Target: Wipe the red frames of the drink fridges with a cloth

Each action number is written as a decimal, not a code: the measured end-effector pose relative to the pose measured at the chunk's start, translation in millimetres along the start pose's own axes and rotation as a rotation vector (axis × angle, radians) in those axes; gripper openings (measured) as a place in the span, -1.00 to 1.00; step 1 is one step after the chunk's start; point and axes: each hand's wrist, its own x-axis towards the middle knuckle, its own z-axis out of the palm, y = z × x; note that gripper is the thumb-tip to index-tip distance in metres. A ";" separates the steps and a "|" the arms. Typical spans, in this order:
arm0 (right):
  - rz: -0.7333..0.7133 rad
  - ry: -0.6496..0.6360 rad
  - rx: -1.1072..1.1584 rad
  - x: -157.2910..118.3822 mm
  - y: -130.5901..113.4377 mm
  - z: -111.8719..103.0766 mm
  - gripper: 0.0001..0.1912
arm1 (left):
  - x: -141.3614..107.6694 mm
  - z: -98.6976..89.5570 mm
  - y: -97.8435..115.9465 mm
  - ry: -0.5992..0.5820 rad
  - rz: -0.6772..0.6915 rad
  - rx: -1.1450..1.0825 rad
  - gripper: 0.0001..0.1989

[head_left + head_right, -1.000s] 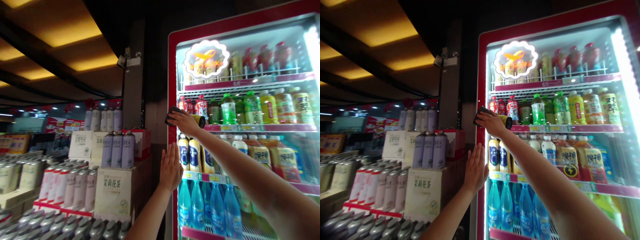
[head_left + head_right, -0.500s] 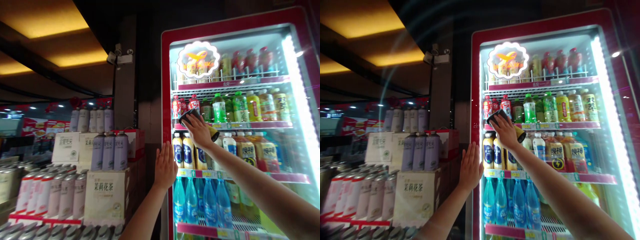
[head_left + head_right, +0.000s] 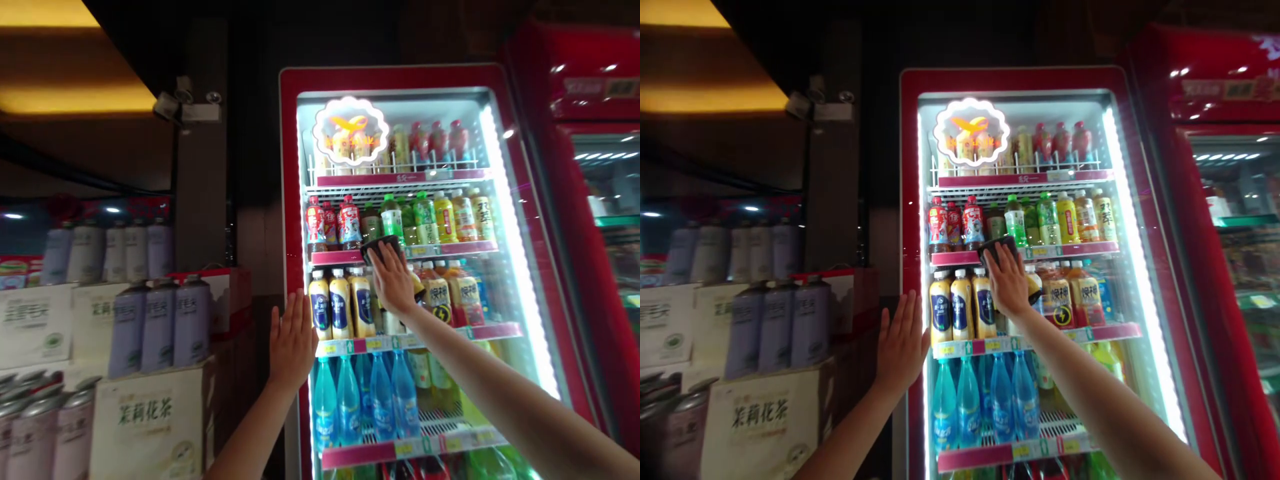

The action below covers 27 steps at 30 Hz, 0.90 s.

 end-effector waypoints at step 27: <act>0.213 0.062 -0.018 -8.2 181.1 -50.4 -0.39 | 97.0 51.8 136.6 -0.077 0.165 -0.126 -0.19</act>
